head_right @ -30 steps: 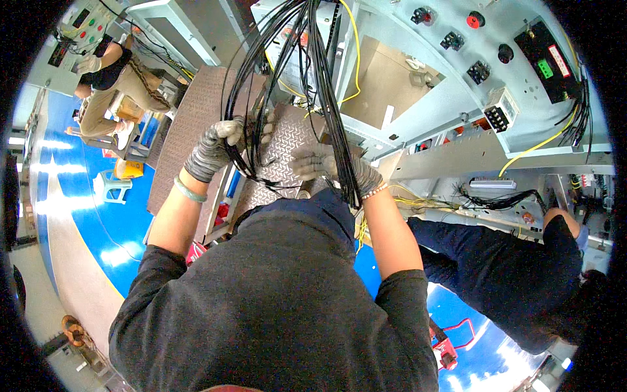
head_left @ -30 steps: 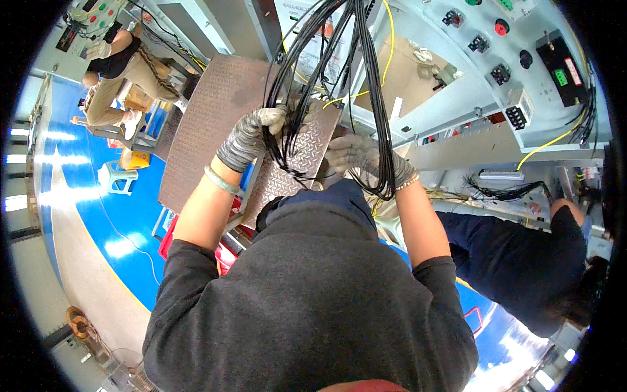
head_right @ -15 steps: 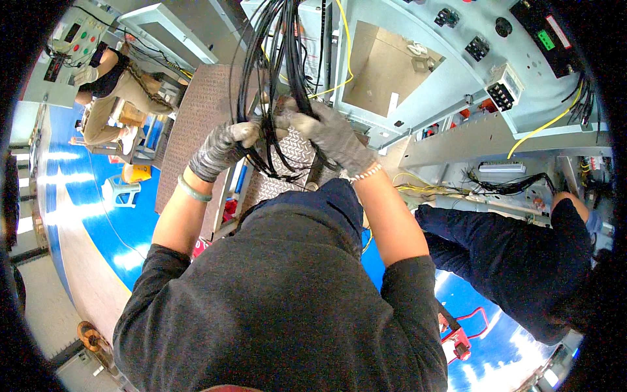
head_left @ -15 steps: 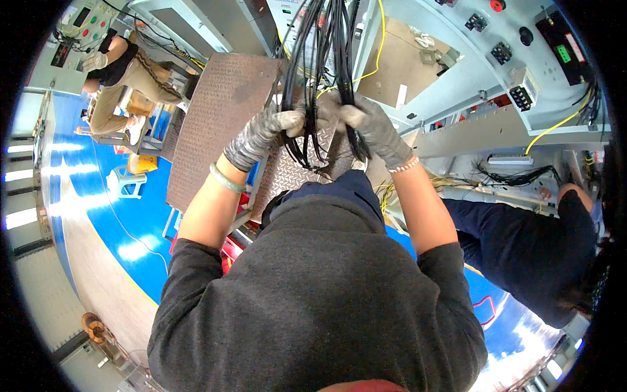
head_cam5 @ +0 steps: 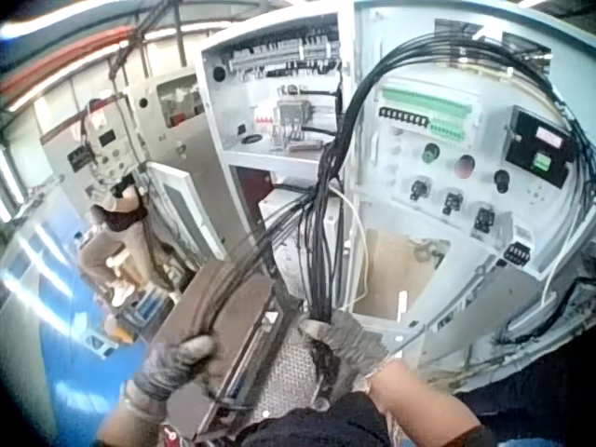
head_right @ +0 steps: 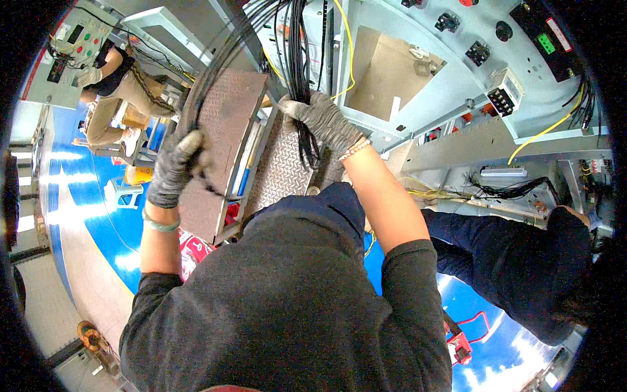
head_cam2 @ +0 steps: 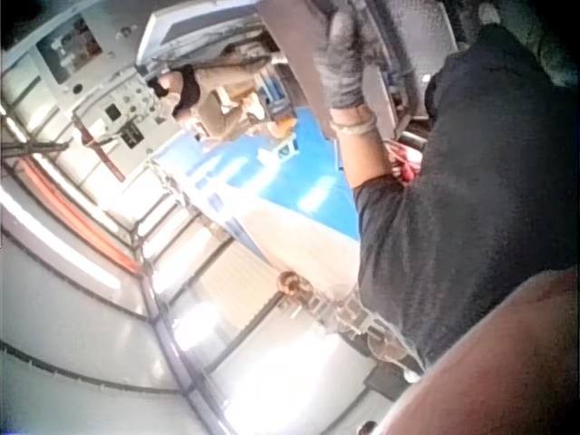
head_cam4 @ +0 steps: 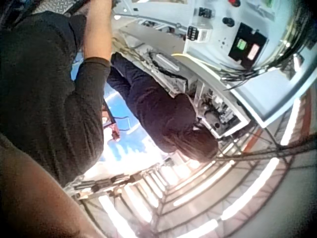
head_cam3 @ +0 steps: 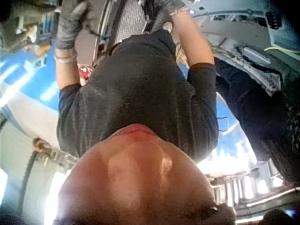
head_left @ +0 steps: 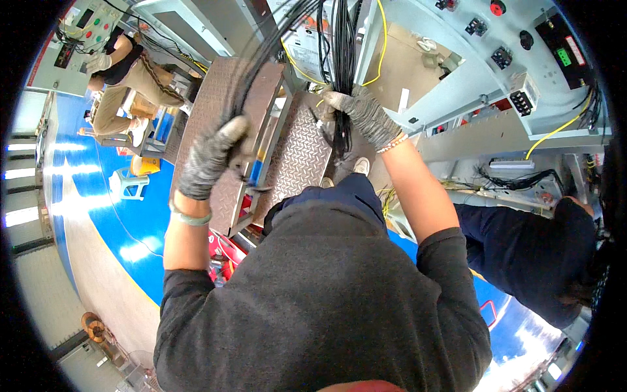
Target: The person gathers and organizes bundles of black and yellow cables inside an open electrical cabinet. They separate, align, and route the cables while another person works nearby in the same cabinet.
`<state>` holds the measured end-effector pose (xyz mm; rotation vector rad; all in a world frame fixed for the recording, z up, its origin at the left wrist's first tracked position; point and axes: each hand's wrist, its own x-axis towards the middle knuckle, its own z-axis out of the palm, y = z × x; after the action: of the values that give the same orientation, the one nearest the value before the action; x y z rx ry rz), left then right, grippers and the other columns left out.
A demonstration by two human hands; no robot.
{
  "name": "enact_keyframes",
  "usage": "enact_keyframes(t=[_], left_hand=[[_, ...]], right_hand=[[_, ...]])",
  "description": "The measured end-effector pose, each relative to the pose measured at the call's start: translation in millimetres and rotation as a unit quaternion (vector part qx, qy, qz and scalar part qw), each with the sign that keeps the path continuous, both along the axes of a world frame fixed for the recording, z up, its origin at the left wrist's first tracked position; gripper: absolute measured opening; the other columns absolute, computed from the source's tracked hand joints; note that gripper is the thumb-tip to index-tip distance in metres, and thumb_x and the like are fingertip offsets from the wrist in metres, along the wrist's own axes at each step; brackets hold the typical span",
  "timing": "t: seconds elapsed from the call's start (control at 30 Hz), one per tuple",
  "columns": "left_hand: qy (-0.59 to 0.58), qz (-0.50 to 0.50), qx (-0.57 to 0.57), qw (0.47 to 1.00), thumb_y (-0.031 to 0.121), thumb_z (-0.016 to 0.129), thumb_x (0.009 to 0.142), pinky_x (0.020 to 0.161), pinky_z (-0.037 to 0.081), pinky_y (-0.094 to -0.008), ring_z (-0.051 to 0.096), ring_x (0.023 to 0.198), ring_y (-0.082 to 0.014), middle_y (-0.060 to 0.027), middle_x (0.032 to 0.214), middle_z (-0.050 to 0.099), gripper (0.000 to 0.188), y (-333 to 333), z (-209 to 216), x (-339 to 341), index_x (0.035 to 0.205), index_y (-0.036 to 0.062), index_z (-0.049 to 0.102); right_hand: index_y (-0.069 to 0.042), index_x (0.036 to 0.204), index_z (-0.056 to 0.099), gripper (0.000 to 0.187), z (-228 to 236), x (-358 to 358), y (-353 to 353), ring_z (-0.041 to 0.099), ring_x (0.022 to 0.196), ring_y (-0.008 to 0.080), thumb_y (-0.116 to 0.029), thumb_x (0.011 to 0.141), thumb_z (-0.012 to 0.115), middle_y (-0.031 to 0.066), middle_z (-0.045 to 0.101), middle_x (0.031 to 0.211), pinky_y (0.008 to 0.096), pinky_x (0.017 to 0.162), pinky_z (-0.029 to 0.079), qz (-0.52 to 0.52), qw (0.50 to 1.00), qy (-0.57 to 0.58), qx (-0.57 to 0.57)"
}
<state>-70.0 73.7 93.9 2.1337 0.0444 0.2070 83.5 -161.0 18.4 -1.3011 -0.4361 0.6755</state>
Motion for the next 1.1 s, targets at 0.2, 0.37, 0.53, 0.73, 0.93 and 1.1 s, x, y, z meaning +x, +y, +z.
enact_keyframes(t=[0.2, 0.37, 0.53, 0.73, 0.93, 1.1], left_hand=[[0.173, 0.010, -0.101, 0.980, 0.021, 0.057, 0.087, 0.052, 0.042, -0.0226, 0.051, 0.059, -0.0079, -0.0004, 0.070, 0.056, 0.025, 5, -11, 2, 0.101, 0.0008, 0.059], [0.178, -0.079, -0.213, 0.957, 0.017, 0.062, 0.083, 0.058, 0.045, -0.0248, 0.056, 0.068, -0.0106, -0.0033, 0.080, 0.060, 0.030, -21, -53, 30, 0.108, 0.0001, 0.057], [0.194, -0.088, -0.219, 0.952, 0.025, 0.066, 0.080, 0.056, 0.044, -0.0247, 0.054, 0.061, -0.0101, -0.0023, 0.076, 0.059, 0.047, -66, -61, 64, 0.117, 0.0010, 0.052], [0.217, -0.054, -0.138, 0.965, 0.027, 0.071, 0.075, 0.054, 0.046, -0.0245, 0.054, 0.063, -0.0095, -0.0012, 0.074, 0.059, 0.033, -109, -69, 75, 0.094, 0.0037, 0.058], [0.227, 0.015, -0.220, 0.949, 0.027, 0.068, 0.078, 0.048, 0.046, -0.0247, 0.056, 0.057, -0.0099, -0.0022, 0.065, 0.058, 0.025, -108, -77, 79, 0.079, 0.0037, 0.060], [0.262, 0.028, -0.219, 0.939, 0.035, 0.068, 0.076, 0.046, 0.037, -0.0226, 0.050, 0.053, -0.0094, -0.0009, 0.071, 0.058, 0.031, -95, -79, 79, 0.088, 0.0072, 0.062]], right_hand=[[-0.003, 0.106, 0.050, 0.041, -45, -10, -30, 0.056, 0.076, 0.0133, -0.026, 0.076, 0.067, 0.0047, 0.060, 0.082, 0.0277, 0.075, 0.046, 0.058, 0.991, -0.059, -0.101], [-0.003, 0.097, 0.054, 0.023, -70, -44, -52, 0.055, 0.076, 0.0109, -0.022, 0.085, 0.058, 0.0024, 0.058, 0.078, 0.0275, 0.069, 0.046, 0.012, 0.967, -0.153, -0.205], [0.002, 0.120, 0.041, 0.046, -35, -73, -29, 0.056, 0.083, 0.0420, -0.026, 0.084, 0.050, 0.0286, 0.058, 0.089, 0.0495, 0.073, 0.043, -0.060, 0.864, -0.260, -0.428], [-0.001, 0.097, 0.054, 0.032, -8, -90, -7, 0.061, 0.070, 0.0347, -0.029, 0.085, 0.046, 0.0191, 0.062, 0.074, 0.0472, 0.066, 0.046, -0.010, 0.818, -0.306, -0.487], [0.001, 0.096, 0.053, 0.036, -36, -99, -46, 0.060, 0.074, 0.0386, -0.031, 0.080, 0.057, 0.0220, 0.061, 0.077, 0.0456, 0.071, 0.046, -0.022, 0.914, -0.229, -0.334], [-0.005, 0.097, 0.058, 0.034, -66, -93, -97, 0.060, 0.082, 0.0360, -0.034, 0.079, 0.058, 0.0190, 0.062, 0.084, 0.0431, 0.075, 0.047, 0.127, 0.871, -0.214, -0.423]])
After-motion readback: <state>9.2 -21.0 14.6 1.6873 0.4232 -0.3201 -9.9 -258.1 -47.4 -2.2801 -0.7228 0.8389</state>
